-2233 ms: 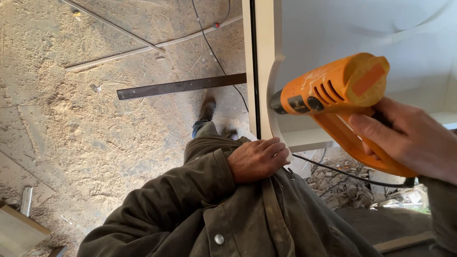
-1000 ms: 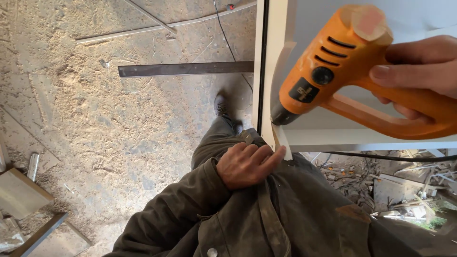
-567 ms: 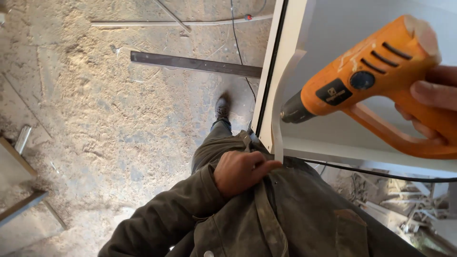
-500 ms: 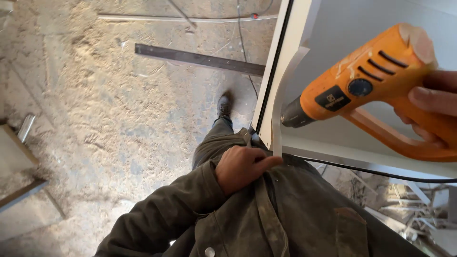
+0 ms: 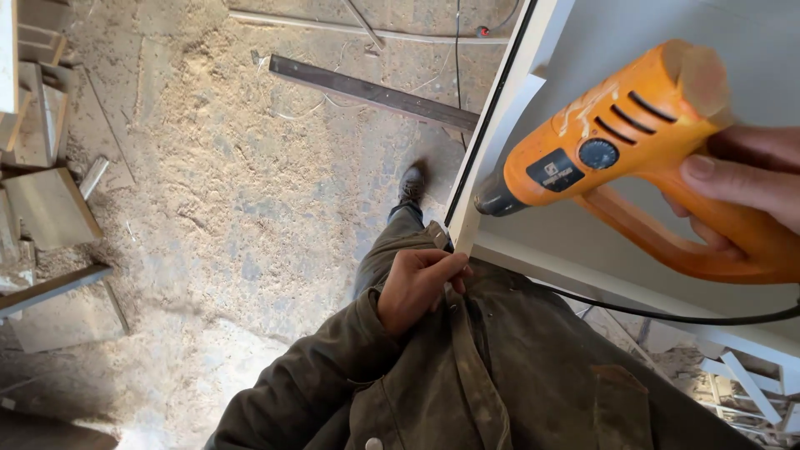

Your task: The person uses a heat gun to apply white edge banding to the edge of a white cabinet. They press the banding into place with their fingers and then use a utility knife to trim the excess material flush with the cabinet's surface.

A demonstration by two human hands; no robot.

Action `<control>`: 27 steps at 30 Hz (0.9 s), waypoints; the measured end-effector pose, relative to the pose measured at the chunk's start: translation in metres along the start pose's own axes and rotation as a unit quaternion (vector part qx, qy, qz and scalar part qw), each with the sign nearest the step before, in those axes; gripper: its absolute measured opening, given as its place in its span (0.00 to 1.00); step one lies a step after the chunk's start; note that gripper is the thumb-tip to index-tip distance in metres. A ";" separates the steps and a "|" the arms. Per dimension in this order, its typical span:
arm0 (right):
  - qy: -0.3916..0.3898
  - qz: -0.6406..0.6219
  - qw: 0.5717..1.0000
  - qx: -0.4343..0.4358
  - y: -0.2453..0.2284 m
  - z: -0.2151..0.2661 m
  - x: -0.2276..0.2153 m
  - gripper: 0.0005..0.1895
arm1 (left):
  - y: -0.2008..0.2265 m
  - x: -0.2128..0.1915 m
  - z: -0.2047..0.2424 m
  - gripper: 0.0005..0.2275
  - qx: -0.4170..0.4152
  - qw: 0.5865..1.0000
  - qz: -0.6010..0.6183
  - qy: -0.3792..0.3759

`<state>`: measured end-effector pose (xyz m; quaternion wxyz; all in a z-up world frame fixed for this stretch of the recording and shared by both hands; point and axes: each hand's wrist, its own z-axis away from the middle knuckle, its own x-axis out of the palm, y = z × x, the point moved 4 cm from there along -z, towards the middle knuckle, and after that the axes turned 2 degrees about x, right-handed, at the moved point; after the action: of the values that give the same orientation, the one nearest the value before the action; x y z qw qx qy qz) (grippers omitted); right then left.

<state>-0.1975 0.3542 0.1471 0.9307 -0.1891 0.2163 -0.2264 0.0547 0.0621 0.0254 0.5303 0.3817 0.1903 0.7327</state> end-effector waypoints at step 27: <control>0.005 -0.010 0.998 -0.069 0.012 -0.017 -0.053 0.29 | -0.011 0.029 0.012 0.17 0.027 0.996 0.079 0.030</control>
<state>-0.2444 0.3869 0.1440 0.9120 -0.2542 0.2338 -0.2215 0.0670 0.0913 0.0357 0.4545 0.3875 0.1955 0.7778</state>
